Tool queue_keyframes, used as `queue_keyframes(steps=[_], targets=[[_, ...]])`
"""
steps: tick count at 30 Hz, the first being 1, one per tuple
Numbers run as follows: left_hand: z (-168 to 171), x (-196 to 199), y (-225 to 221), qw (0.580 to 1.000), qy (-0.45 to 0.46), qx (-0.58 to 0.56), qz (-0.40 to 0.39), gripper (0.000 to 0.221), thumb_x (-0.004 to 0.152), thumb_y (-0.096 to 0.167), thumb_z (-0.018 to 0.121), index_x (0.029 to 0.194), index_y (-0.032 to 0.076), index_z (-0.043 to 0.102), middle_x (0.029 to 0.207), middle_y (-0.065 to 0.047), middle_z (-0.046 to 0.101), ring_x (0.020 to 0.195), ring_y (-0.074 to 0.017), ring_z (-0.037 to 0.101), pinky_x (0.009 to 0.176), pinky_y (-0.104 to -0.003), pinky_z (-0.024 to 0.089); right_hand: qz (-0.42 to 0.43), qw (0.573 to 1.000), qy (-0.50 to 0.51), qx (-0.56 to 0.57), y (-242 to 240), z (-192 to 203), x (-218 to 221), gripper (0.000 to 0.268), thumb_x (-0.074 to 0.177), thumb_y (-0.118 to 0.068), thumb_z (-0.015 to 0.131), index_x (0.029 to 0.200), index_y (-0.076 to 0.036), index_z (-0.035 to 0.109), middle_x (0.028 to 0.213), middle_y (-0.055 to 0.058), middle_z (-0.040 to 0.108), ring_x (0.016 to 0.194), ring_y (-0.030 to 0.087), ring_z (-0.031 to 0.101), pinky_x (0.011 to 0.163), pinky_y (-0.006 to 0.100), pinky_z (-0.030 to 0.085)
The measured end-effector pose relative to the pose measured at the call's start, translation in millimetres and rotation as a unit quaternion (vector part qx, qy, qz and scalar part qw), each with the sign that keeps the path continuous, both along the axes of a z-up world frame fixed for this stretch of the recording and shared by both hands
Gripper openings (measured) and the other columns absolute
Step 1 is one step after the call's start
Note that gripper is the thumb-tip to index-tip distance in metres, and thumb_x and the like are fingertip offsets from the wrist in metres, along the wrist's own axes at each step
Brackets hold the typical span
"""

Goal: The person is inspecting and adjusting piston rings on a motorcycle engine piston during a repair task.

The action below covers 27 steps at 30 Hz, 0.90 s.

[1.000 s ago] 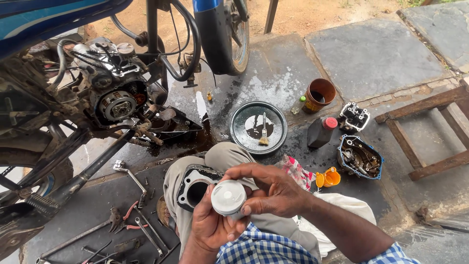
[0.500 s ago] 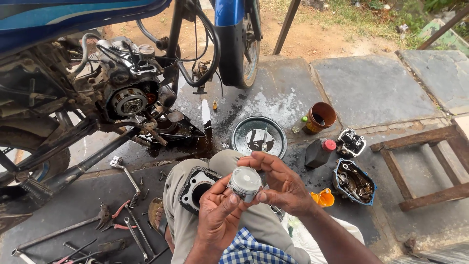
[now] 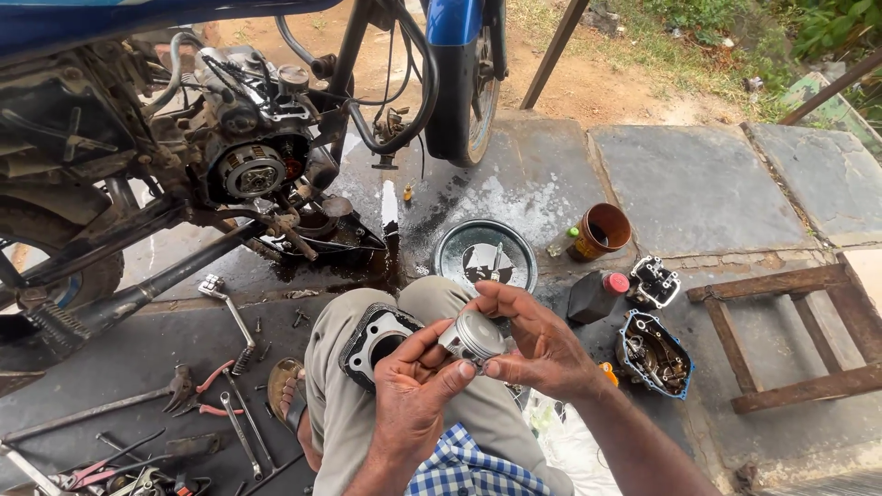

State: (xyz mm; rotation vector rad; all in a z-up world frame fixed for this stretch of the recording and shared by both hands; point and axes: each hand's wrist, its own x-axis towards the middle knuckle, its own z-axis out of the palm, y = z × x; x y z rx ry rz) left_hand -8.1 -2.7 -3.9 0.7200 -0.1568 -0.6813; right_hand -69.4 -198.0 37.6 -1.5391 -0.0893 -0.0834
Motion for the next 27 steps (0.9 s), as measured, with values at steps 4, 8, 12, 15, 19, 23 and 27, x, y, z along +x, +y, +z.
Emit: queue_keyframes(steps=[4, 8, 12, 15, 19, 23, 27], targets=[[5.8, -0.7, 2.3, 0.999, -0.037, 0.014, 0.009, 0.061, 0.084, -0.006, 0.076, 0.139, -0.016, 0.051, 0.123, -0.029, 0.07, 0.111, -0.0262, 0.071, 0.098, -0.036, 0.06, 0.02, 0.996, -0.069, -0.049, -2.0, 4.3, 3.3, 0.105, 0.083, -0.033, 0.087, 0.163, 0.001, 0.028, 0.149, 0.02, 0.055, 0.141, 0.028, 0.049, 0.121, 0.04, 0.038], [3.7, -4.5, -0.5, 0.997, -0.062, 0.021, 0.035, 0.06, 0.083, -0.007, 0.076, 0.137, -0.013, 0.051, 0.123, -0.027, 0.069, 0.113, -0.0263, 0.071, 0.099, -0.036, 0.061, 0.003, 0.996, -0.026, -0.089, -0.2, 8.0, 3.7, 0.107, 0.08, -0.034, 0.086, 0.163, 0.0, 0.027, 0.139, 0.02, 0.059, 0.132, 0.028, 0.056, 0.119, 0.041, 0.047], [6.9, -5.6, -1.2, 0.994, -0.081, 0.056, 0.041, 0.059, 0.083, -0.006, 0.076, 0.137, -0.011, 0.052, 0.122, -0.027, 0.07, 0.114, -0.0272, 0.071, 0.099, -0.037, 0.062, -0.023, 0.998, 0.05, -0.038, 5.5, 18.2, 4.6, 0.101, 0.078, -0.026, 0.086, 0.159, 0.001, 0.032, 0.131, 0.019, 0.058, 0.13, 0.028, 0.054, 0.1, 0.042, 0.054], [2.9, -7.3, -2.3, 0.993, -0.089, 0.061, 0.043, 0.059, 0.083, -0.006, 0.077, 0.137, -0.011, 0.052, 0.121, -0.027, 0.07, 0.113, -0.0274, 0.072, 0.099, -0.038, 0.062, -0.029, 0.997, 0.067, -0.028, 5.9, 14.7, 4.3, 0.1, 0.077, -0.027, 0.085, 0.157, 0.001, 0.032, 0.132, 0.018, 0.057, 0.13, 0.027, 0.053, 0.093, 0.044, 0.057], [5.8, -7.2, -1.1, 0.994, -0.073, 0.071, 0.03, 0.059, 0.082, -0.007, 0.077, 0.135, -0.01, 0.053, 0.121, -0.025, 0.071, 0.112, -0.0269, 0.072, 0.098, -0.038, 0.063, 0.008, 0.997, 0.025, -0.073, 3.0, 20.6, 1.4, 0.106, 0.081, -0.034, 0.083, 0.162, 0.0, 0.024, 0.139, 0.018, 0.057, 0.136, 0.027, 0.052, 0.114, 0.043, 0.045], [4.8, -10.5, -3.1, 0.993, -0.092, 0.057, 0.047, 0.058, 0.082, -0.007, 0.077, 0.135, -0.009, 0.053, 0.122, -0.024, 0.07, 0.112, -0.0261, 0.071, 0.098, -0.038, 0.063, 0.015, 0.987, -0.053, -0.153, -2.8, 22.1, 4.9, 0.106, 0.082, -0.035, 0.082, 0.165, 0.001, 0.026, 0.141, 0.018, 0.058, 0.136, 0.027, 0.052, 0.116, 0.043, 0.038], [11.6, -9.3, -3.5, 0.985, -0.137, 0.097, 0.049, 0.055, 0.085, -0.005, 0.077, 0.135, -0.009, 0.055, 0.121, -0.024, 0.071, 0.111, -0.0258, 0.073, 0.097, -0.037, 0.064, 0.016, 0.985, -0.002, -0.17, -6.2, 22.9, 7.7, 0.103, 0.08, -0.031, 0.084, 0.162, 0.001, 0.031, 0.134, 0.017, 0.063, 0.125, 0.025, 0.056, 0.112, 0.043, 0.042]])
